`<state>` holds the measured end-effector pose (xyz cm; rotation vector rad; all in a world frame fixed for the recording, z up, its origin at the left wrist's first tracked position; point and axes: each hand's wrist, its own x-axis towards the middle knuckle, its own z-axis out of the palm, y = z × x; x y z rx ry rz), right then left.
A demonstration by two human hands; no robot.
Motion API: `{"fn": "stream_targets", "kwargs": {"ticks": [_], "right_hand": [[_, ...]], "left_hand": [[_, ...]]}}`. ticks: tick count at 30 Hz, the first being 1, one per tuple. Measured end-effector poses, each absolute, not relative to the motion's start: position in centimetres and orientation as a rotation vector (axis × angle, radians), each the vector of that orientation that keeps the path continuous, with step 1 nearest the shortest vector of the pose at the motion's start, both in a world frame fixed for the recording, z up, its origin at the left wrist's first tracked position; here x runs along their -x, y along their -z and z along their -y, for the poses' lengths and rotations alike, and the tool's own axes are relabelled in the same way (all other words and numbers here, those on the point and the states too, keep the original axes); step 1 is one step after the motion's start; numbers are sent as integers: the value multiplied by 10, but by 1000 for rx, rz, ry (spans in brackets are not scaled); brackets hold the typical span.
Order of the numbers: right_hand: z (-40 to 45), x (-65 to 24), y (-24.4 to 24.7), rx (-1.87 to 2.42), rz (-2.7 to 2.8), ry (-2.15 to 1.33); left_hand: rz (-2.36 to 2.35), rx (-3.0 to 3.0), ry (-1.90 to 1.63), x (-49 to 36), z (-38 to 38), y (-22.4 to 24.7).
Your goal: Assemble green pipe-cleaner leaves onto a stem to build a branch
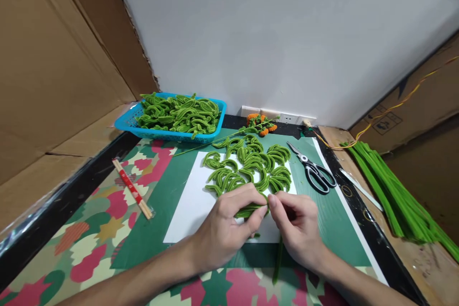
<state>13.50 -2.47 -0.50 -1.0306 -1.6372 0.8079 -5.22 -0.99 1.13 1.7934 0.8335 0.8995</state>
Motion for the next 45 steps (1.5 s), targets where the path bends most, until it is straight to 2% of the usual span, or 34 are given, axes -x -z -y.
{"fn": "stream_targets", "kwargs": {"ticks": [4,6,8,14,22,30,34,37,42,45], "right_hand": [[15,-135,8,1038,1410,-1374],[11,-136,8,1039,1356,-1464],[11,-138,7,1055,1390,-1398],[16,-146,-2,1081,1624,-1092],[9,-138,10,982,1378,-1409],[14,-138,9,1065,1444,-1285],[10,-136,11,938,1279,-1535],[4,-137,11,874,1185,-1688],[0,-140,5,848,1234,-1608],[1,-139,4,818,1178,-1679]], "left_hand": [[-755,-2203,-929,59,0,-5],[-755,-2267,-857,62,-3,-3],[-801,-2212,-843,62,-3,-5],[-958,-1556,-728,55,1,-15],[-966,-1643,-715,53,1,-11],[-1041,-1645,-754,51,2,-14],[-1028,-1707,-777,52,2,-13],[-1003,-1591,-734,52,0,-13],[-829,-1259,-651,51,-7,-16],[-795,-1212,-635,51,-8,-15]]}}
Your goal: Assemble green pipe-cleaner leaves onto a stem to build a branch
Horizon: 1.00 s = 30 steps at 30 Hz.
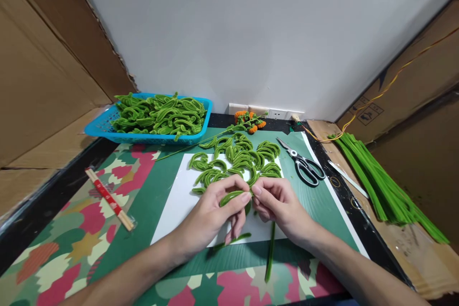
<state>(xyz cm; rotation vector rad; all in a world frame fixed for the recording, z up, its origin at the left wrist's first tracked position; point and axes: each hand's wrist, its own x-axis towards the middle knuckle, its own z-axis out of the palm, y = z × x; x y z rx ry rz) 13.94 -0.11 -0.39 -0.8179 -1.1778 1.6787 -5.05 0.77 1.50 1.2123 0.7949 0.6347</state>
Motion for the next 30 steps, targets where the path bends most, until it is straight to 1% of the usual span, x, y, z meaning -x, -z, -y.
{"fn": "stream_targets", "kwargs": {"ticks": [3,6,8,11,14,15,17,19,21,24,27,30], "right_hand": [[2,-138,3,780,1027,-1829],[2,-139,3,740,855,-1989],[1,-141,1,715,765,-2093],[0,-144,-1,728,660,-2213],[0,-145,-1,785,627,-2228],[-1,-145,-1,809,658,-2197],[-2,-146,0,862,838,-2052],[-3,-149,-1,918,1121,-1808],[-3,-155,-4,967,1419,-1556],[-1,-163,-10,982,1818,-1240],[1,-168,-9,902,2017,-938],[1,-169,0,825,2039,-720]], "left_hand": [[-888,-1491,-686,51,-4,-10],[-936,-2061,-881,53,-1,-5],[-846,-2451,-982,55,-3,-3],[-650,-3032,-1041,58,-11,-4],[-583,-3369,-1042,60,-16,-5],[-594,-3355,-1037,60,-17,-5],[-671,-3104,-1029,60,-15,-4],[-809,-2625,-948,58,-12,-5],[-910,-2077,-778,56,-9,-8],[-878,-1456,-569,54,-10,-10],[-796,-1197,-492,56,-15,-9],[-753,-1154,-435,57,-19,-6]]}}
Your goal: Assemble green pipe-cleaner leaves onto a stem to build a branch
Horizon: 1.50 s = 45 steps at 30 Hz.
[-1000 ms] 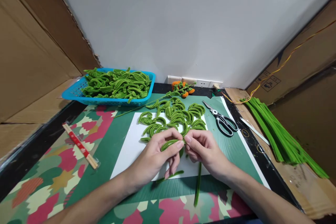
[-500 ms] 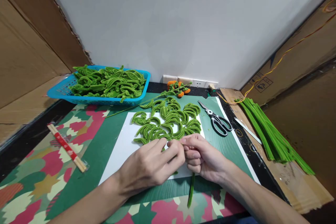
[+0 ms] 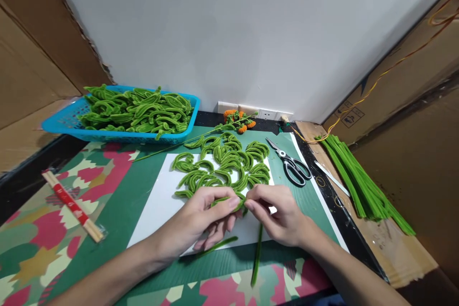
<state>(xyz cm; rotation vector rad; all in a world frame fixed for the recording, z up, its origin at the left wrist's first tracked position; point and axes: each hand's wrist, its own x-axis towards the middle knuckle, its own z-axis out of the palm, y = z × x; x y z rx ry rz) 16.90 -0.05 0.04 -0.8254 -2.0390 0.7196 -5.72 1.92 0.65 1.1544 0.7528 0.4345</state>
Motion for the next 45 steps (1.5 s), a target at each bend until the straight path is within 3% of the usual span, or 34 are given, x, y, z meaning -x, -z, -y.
{"fn": "stream_targets", "kwargs": {"ticks": [5,10,14,18,23,25,29,32,36,41,45], "right_hand": [[0,-169,6,761,2082,-657],[9,-158,0,963,1821,-1060],[14,-144,3,1023,1438,-1327],[11,-133,8,964,1215,-1473],[6,-132,12,896,946,-1786],[6,-136,9,929,1082,-1682],[9,-149,5,1051,1655,-1136],[8,-159,8,940,1981,-733],[4,-164,15,844,2133,-484],[9,-162,9,878,2083,-664],[12,-152,2,1013,1738,-1153]], "left_hand": [[-760,-1186,-456,57,-19,-7],[-815,-1285,-538,58,-11,-7],[-892,-1812,-846,57,-7,-5],[-680,-2466,-1198,60,-13,0],[-551,-2854,-1167,65,-20,4],[-641,-2663,-1132,64,-18,1],[-891,-1904,-834,60,-13,-11],[-836,-1420,-603,59,-13,-15],[-721,-1181,-488,58,-15,-13],[-709,-1188,-467,59,-11,-16],[-832,-1753,-586,63,-9,-19]]}}
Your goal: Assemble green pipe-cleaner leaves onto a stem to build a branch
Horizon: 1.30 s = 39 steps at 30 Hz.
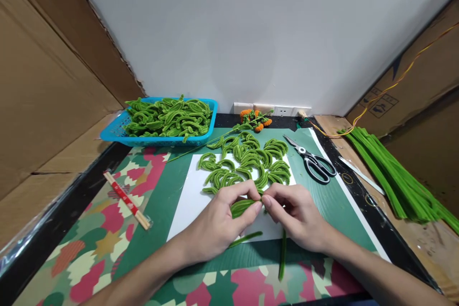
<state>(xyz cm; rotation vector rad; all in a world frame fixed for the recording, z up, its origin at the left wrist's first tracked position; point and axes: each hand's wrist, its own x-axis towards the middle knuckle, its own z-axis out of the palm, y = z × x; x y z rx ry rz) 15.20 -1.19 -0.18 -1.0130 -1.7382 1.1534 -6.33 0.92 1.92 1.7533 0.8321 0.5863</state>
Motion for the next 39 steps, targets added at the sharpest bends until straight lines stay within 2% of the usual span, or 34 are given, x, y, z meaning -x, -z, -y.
{"fn": "stream_targets", "kwargs": {"ticks": [4,7,9,12,16,19,25,31,33,35,39], "right_hand": [[6,-143,0,938,1189,-1815],[2,-142,1,930,968,-2008],[2,-143,1,946,1052,-1917],[6,-149,-2,1012,1387,-1575],[11,-156,-6,1047,1772,-1179],[12,-160,-6,998,1903,-1016],[14,-156,-3,1026,1826,-1077],[8,-141,3,967,1206,-1704],[6,-139,4,948,1133,-1779],[5,-141,3,969,1211,-1688],[6,-152,-2,1038,1455,-1276]], "left_hand": [[-622,-2661,-817,67,-15,-12],[-543,-2951,-857,67,-17,-7],[-634,-2840,-844,65,-15,-7],[-820,-2268,-740,63,-12,-13],[-748,-1453,-511,60,-14,-19],[-718,-1209,-484,59,-15,-18],[-759,-1304,-524,58,-8,-15],[-759,-2319,-895,60,-4,-2],[-735,-2432,-960,59,-3,2],[-814,-2328,-944,58,-3,1],[-987,-1757,-798,54,-5,-10]]}}
